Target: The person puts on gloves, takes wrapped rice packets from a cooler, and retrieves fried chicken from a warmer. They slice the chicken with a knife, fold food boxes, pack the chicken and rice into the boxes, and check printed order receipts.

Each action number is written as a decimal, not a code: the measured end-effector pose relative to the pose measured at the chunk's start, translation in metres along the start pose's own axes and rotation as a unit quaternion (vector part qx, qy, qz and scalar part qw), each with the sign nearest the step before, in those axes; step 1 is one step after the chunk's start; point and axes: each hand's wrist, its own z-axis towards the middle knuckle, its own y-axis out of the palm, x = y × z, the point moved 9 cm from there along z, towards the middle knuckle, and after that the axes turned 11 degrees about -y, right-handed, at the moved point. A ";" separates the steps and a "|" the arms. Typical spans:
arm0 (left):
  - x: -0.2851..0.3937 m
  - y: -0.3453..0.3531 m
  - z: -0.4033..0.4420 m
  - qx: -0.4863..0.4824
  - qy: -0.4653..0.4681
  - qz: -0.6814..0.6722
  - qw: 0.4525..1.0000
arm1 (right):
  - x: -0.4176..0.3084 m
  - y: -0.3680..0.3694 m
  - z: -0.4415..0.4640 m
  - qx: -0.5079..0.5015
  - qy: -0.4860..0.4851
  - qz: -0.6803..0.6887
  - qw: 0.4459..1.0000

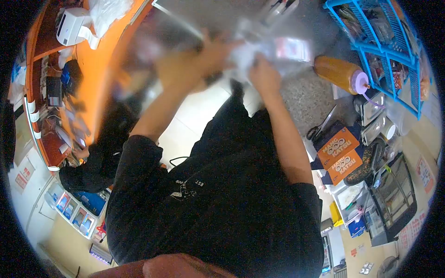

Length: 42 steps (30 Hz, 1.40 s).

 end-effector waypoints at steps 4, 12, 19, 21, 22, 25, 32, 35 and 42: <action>-0.001 0.003 0.002 0.003 -0.003 -0.007 1.000 | -0.016 0.031 0.000 -0.013 -0.112 0.043 0.993; -0.002 0.007 0.001 0.029 0.013 -0.018 0.999 | -0.015 0.022 -0.007 -0.023 -0.036 0.058 0.997; -0.005 0.012 0.000 0.068 0.024 -0.047 0.996 | -0.018 0.026 -0.012 -0.014 -0.050 0.055 0.997; -0.005 0.011 0.002 0.076 0.027 -0.060 0.995 | -0.020 0.031 -0.012 -0.017 -0.071 0.055 0.996; -0.005 0.011 0.001 0.076 0.028 -0.066 0.995 | -0.015 0.034 -0.011 -0.002 -0.059 0.026 0.998; -0.005 0.014 0.000 0.061 0.017 -0.048 0.997 | 0.006 0.019 -0.015 0.006 -0.011 0.040 0.999; -0.015 -0.031 -0.027 0.156 -0.003 -0.242 0.958 | 0.041 -0.044 -0.068 0.000 0.024 0.114 0.993; -0.046 -0.048 -0.075 0.170 -0.183 -0.445 0.860 | 0.057 -0.056 -0.105 0.025 0.097 0.221 0.970; -0.081 0.156 -0.159 -0.130 -0.339 -0.530 0.766 | 0.069 -0.056 -0.146 -0.003 0.169 0.209 0.963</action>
